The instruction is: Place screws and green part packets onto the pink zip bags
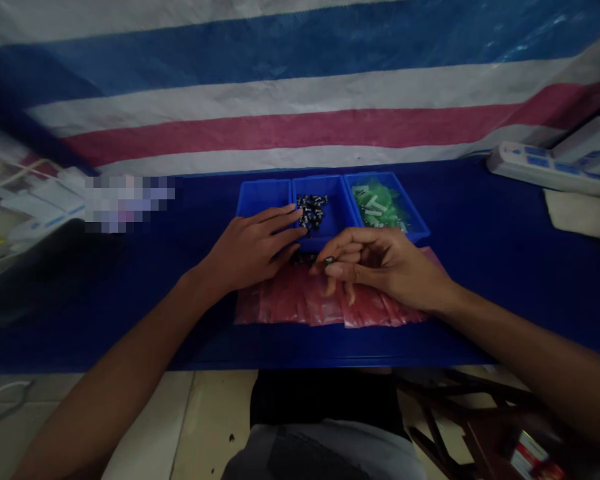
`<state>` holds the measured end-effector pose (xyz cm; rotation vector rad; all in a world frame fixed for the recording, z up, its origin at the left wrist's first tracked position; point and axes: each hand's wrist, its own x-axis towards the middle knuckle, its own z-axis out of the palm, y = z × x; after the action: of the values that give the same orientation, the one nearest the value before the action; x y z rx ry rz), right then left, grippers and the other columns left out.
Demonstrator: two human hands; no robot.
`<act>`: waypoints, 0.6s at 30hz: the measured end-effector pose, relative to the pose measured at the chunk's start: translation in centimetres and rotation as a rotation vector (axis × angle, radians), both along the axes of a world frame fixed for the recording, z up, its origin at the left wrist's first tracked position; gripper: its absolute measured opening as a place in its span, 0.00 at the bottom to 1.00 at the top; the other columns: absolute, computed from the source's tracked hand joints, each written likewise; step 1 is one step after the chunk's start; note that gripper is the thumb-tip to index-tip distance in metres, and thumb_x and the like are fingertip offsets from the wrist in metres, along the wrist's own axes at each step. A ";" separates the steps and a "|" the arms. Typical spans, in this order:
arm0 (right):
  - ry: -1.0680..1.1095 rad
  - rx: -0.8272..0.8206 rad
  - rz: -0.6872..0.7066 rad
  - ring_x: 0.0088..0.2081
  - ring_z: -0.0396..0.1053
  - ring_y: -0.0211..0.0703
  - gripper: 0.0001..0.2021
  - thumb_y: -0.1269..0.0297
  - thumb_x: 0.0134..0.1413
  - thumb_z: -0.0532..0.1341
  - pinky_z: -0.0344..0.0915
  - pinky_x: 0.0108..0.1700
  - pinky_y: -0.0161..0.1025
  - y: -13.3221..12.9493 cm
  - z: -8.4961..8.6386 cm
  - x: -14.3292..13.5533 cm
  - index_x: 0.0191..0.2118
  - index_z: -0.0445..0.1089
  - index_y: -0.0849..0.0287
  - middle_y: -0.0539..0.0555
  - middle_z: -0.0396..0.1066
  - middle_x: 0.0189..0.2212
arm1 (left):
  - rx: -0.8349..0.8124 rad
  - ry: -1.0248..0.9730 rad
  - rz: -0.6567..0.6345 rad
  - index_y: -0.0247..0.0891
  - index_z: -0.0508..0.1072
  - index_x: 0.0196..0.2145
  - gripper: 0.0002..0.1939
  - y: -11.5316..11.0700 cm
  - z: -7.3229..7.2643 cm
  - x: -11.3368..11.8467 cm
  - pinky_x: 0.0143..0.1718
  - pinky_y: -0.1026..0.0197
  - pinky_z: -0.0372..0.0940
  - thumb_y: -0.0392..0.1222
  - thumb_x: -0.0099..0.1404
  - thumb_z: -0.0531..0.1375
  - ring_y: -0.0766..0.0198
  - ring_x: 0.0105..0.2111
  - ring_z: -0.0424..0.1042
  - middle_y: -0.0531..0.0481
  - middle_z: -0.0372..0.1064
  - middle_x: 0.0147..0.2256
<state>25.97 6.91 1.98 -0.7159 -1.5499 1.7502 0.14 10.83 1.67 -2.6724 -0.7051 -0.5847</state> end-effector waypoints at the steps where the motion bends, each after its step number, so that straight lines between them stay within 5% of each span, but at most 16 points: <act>1: -0.016 0.026 -0.016 0.28 0.80 0.37 0.10 0.60 0.62 0.73 0.78 0.32 0.32 -0.1 0.0 0.0 0.43 0.78 0.60 0.51 0.82 0.30 | 0.005 -0.003 -0.003 0.33 0.80 0.54 0.14 0.0 0.0 0.0 0.52 0.47 0.81 0.40 0.80 0.57 0.47 0.59 0.78 0.38 0.77 0.58; 4: -0.034 0.084 -0.076 0.32 0.81 0.37 0.10 0.61 0.61 0.74 0.78 0.36 0.32 -0.4 -0.1 -0.2 0.45 0.80 0.59 0.51 0.82 0.31 | 0.011 -0.007 -0.004 0.33 0.80 0.54 0.14 0.0 -0.1 0.0 0.54 0.47 0.80 0.40 0.79 0.58 0.47 0.59 0.78 0.38 0.77 0.58; 10: -0.073 0.017 -0.056 0.19 0.74 0.35 0.18 0.48 0.63 0.71 0.67 0.19 0.30 -0.5 0.1 0.0 0.40 0.79 0.60 0.50 0.78 0.25 | 0.004 -0.016 0.004 0.34 0.80 0.54 0.14 0.0 0.0 0.1 0.50 0.48 0.81 0.41 0.79 0.58 0.48 0.58 0.79 0.39 0.77 0.58; 18: -0.167 0.122 0.102 0.26 0.78 0.37 0.18 0.49 0.65 0.70 0.74 0.28 0.32 -0.5 -0.1 0.1 0.45 0.81 0.60 0.52 0.81 0.29 | 0.044 -0.017 0.012 0.35 0.81 0.53 0.13 -0.1 0.3 0.1 0.50 0.51 0.81 0.40 0.80 0.57 0.50 0.58 0.79 0.39 0.79 0.57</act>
<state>26.11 6.41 1.88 -0.7494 -1.8181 1.6865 0.29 10.70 1.94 -2.6238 -0.7034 -0.6138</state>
